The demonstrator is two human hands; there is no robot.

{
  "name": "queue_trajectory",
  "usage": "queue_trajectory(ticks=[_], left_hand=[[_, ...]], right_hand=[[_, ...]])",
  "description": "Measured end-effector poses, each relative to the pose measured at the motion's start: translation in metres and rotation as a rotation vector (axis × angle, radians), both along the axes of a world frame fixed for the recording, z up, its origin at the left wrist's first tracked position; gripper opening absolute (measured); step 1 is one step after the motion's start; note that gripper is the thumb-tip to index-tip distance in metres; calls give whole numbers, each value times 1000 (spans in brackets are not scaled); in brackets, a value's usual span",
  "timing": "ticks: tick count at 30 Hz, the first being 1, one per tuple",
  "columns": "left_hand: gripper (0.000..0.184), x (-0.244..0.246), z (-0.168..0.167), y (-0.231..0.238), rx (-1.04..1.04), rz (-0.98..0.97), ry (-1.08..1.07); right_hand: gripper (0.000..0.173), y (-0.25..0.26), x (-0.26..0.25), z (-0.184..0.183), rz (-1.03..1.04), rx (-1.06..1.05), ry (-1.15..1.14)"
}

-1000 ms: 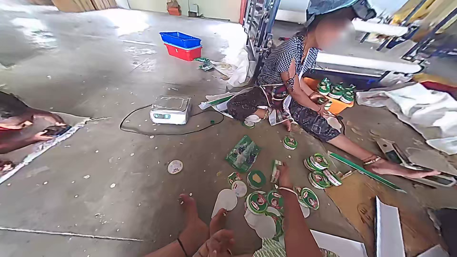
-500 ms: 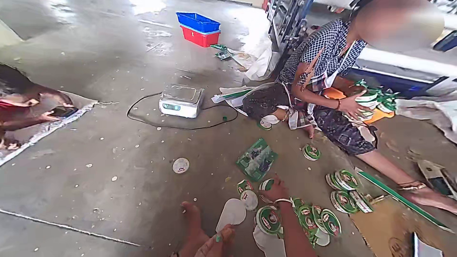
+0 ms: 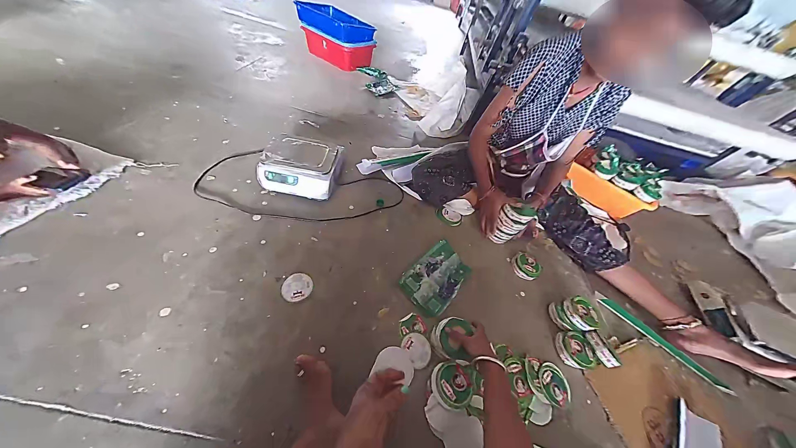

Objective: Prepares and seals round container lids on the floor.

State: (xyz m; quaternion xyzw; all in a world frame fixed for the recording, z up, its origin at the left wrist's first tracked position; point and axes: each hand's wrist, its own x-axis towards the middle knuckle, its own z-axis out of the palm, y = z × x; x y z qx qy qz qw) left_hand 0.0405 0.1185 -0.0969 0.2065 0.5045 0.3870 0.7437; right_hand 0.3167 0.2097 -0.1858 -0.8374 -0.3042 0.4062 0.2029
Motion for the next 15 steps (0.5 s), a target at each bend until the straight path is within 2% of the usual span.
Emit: queue_trajectory(ticks=[1,2,4,9,12,15], left_hand=[[45,16,-18,14,-3,-79,85],[55,33,-36,28,-16,-147,122],[53,69,-59,51,-60,-249,75],[57,134,-88,80,-56,-245,15],[57,144,-96,79,-11,-255,68],[59,135,-84,80,56,-200,69]], right_hand=[[98,-1,-1,0,-5,-3,-4],[98,-2,-3,0,-14,5,-5],[100,-3,-4,-1,-18,28,-14],[95,-10,-1,-12,-6,123,0],[88,-13,1,-6,-10,126,18],[87,-9,-7,16,8,177,62]])
